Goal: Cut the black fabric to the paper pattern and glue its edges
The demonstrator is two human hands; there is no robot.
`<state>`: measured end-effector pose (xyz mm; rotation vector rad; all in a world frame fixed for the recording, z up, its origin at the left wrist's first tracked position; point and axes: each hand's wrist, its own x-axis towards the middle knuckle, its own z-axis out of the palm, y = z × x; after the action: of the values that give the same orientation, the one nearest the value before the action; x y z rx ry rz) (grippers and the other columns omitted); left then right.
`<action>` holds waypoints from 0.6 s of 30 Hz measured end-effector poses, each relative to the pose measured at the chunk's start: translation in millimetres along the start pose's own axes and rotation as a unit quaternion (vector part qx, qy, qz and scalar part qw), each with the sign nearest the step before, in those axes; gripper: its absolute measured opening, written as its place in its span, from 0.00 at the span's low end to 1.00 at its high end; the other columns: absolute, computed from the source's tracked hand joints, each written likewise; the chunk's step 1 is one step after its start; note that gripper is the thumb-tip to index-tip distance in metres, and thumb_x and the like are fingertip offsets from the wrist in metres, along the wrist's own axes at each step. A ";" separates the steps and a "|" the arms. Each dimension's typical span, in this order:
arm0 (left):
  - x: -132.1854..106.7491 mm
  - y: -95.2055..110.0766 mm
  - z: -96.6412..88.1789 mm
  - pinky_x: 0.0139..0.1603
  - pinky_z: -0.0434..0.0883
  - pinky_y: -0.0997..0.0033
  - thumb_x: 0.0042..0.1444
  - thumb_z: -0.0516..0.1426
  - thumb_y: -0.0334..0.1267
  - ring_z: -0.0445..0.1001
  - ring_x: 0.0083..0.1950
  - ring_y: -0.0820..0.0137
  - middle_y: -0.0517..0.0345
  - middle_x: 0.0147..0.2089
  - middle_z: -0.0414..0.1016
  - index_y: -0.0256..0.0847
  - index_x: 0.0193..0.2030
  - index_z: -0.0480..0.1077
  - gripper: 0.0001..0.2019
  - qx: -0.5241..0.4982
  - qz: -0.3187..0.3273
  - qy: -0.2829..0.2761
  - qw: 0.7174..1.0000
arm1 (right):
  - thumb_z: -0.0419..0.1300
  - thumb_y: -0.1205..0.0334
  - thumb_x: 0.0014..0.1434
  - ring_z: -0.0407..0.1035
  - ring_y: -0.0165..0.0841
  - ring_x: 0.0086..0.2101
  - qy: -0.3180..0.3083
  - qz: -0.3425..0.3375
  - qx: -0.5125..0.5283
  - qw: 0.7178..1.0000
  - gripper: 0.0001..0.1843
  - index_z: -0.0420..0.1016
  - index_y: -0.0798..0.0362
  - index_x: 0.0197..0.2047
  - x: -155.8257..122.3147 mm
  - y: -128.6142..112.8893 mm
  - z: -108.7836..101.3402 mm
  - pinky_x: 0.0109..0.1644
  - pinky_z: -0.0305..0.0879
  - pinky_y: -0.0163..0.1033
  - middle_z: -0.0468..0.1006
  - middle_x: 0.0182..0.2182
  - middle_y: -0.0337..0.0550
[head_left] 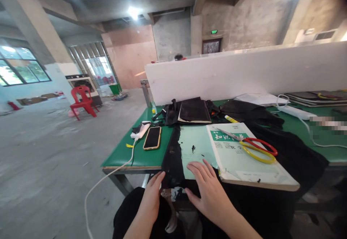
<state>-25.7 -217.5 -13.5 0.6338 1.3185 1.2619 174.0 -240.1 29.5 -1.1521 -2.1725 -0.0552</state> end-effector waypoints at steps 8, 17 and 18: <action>9.8 9.8 14.0 0.37 0.73 0.65 0.44 0.65 0.43 0.78 0.39 0.59 0.46 0.36 0.80 0.34 0.40 0.73 0.18 -0.017 -0.043 -0.108 0.993 | 0.55 0.63 0.59 0.61 0.40 0.51 -0.052 0.014 0.004 0.999 0.17 0.63 0.53 0.51 52.5 26.1 -28.4 0.58 0.59 0.49 0.69 0.48 0.47; -30.0 14.6 23.7 0.34 0.73 0.64 0.44 0.64 0.44 0.78 0.37 0.58 0.50 0.39 0.80 0.38 0.44 0.71 0.20 -0.048 -0.082 -0.108 0.990 | 0.53 0.57 0.60 0.66 0.37 0.48 -0.104 0.066 0.063 0.990 0.14 0.66 0.52 0.48 132.7 86.1 -18.0 0.53 0.62 0.44 0.71 0.48 0.45; -28.5 12.3 21.6 0.37 0.73 0.64 0.43 0.65 0.46 0.78 0.39 0.57 0.50 0.39 0.80 0.37 0.44 0.72 0.22 -0.048 -0.082 -0.119 0.988 | 0.53 0.57 0.60 0.66 0.37 0.48 -0.105 0.068 0.065 0.990 0.14 0.66 0.53 0.48 140.3 92.7 -10.2 0.53 0.62 0.43 0.71 0.48 0.46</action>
<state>-3.6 -233.7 12.4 0.5759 1.0844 1.0728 194.7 -85.9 94.0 -1.2743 -2.2347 0.2742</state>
